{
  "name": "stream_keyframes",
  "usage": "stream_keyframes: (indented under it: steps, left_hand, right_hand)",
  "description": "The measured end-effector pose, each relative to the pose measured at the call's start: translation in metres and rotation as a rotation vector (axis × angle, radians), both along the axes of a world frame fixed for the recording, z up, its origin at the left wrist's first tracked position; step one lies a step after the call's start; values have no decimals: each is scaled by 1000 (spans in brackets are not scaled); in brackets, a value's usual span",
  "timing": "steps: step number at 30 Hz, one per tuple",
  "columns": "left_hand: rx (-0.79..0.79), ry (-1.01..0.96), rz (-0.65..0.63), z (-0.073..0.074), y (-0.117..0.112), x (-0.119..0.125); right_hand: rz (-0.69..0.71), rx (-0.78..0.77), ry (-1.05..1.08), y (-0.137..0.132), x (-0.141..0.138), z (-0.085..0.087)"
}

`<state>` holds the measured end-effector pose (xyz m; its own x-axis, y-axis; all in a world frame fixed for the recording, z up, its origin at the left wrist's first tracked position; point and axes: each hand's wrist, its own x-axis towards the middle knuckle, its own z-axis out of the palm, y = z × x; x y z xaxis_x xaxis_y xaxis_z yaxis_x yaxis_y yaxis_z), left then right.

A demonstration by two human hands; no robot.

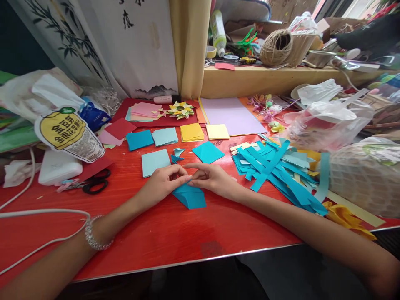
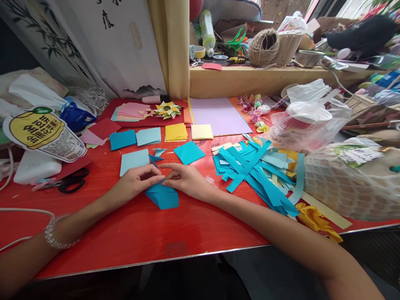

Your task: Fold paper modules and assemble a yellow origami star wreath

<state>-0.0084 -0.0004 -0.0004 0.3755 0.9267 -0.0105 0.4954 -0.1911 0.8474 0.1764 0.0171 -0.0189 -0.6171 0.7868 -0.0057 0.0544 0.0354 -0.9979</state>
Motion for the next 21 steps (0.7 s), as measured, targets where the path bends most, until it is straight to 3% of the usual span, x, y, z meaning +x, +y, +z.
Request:
stream_keyframes:
  steps: [11,18,21]
  left_hand:
    - [51,-61,65,2,0,-1]
    - [-69,-21,35,2,4,-4]
    - [-49,-50,114,4,2,-3]
  right_hand:
    - [62,-13,37,2,1,5]
    - [-279,-49,110,6,3,0]
    - [-382,-66,172,8,4,1]
